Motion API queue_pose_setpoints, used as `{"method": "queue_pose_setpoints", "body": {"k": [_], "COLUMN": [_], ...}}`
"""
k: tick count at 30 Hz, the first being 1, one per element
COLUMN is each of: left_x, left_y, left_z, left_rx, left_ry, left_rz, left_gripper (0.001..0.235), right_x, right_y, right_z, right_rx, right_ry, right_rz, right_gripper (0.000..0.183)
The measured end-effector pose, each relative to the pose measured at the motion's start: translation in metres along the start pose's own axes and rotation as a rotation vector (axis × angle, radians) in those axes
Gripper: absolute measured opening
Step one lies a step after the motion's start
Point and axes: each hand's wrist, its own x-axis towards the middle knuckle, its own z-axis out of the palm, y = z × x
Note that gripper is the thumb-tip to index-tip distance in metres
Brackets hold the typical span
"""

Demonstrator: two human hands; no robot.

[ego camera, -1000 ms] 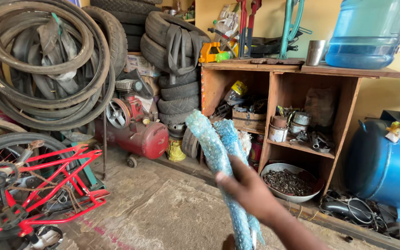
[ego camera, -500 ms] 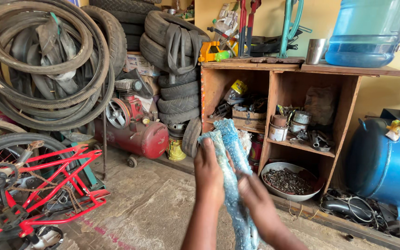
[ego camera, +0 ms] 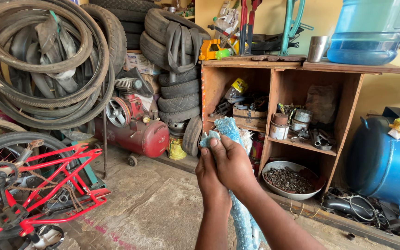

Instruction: The person cleans a bicycle mudguard with a cloth, then picks up a brake caliper and uses a wrench to tighten a bolt on the bicycle fork. The person then attaches the mudguard to the fork using the brake caliper as a mounting bracket.

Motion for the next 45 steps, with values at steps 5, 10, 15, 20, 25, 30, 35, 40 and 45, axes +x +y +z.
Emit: {"method": "queue_pose_setpoints", "body": {"k": [5,10,15,20,25,30,35,40,45], "left_x": [-0.003,-0.004,-0.002,0.01,0.063,0.147,0.185,0.184,0.155], "left_y": [-0.006,-0.006,0.002,0.012,0.012,-0.038,-0.097,-0.108,-0.072], "left_z": [-0.003,-0.009,-0.011,-0.016,-0.027,-0.023,-0.054,-0.059,-0.034], "left_rx": [-0.123,-0.006,0.308,0.268,0.027,0.256,0.354,0.477,0.453], "left_ry": [-0.016,0.0,-0.007,0.071,0.019,-0.331,-0.487,-0.288,-0.258], "left_rz": [-0.02,-0.035,0.114,0.01,-0.083,0.032,0.461,0.279,0.235], "left_gripper": [0.058,0.057,0.055,0.049,0.046,0.043,0.04,0.038,0.035], "right_x": [-0.007,-0.017,-0.02,-0.003,0.057,0.08,0.063,0.057,0.05], "right_y": [0.006,0.003,0.019,0.042,0.048,0.065,0.086,0.083,0.067], "right_z": [0.004,0.001,-0.003,-0.03,-0.043,-0.025,-0.019,-0.016,-0.016], "right_rx": [-0.045,-0.103,0.061,0.099,-0.098,-0.223,-0.098,-0.019,-0.057], "right_ry": [0.11,0.128,0.023,0.075,0.113,-0.037,0.042,0.1,0.12], "right_rz": [-0.002,0.073,0.116,-0.116,-0.007,0.073,0.004,-0.019,0.091], "right_gripper": [0.031,0.031,0.027,0.043,0.05,0.041,0.033,0.03,0.032]}}
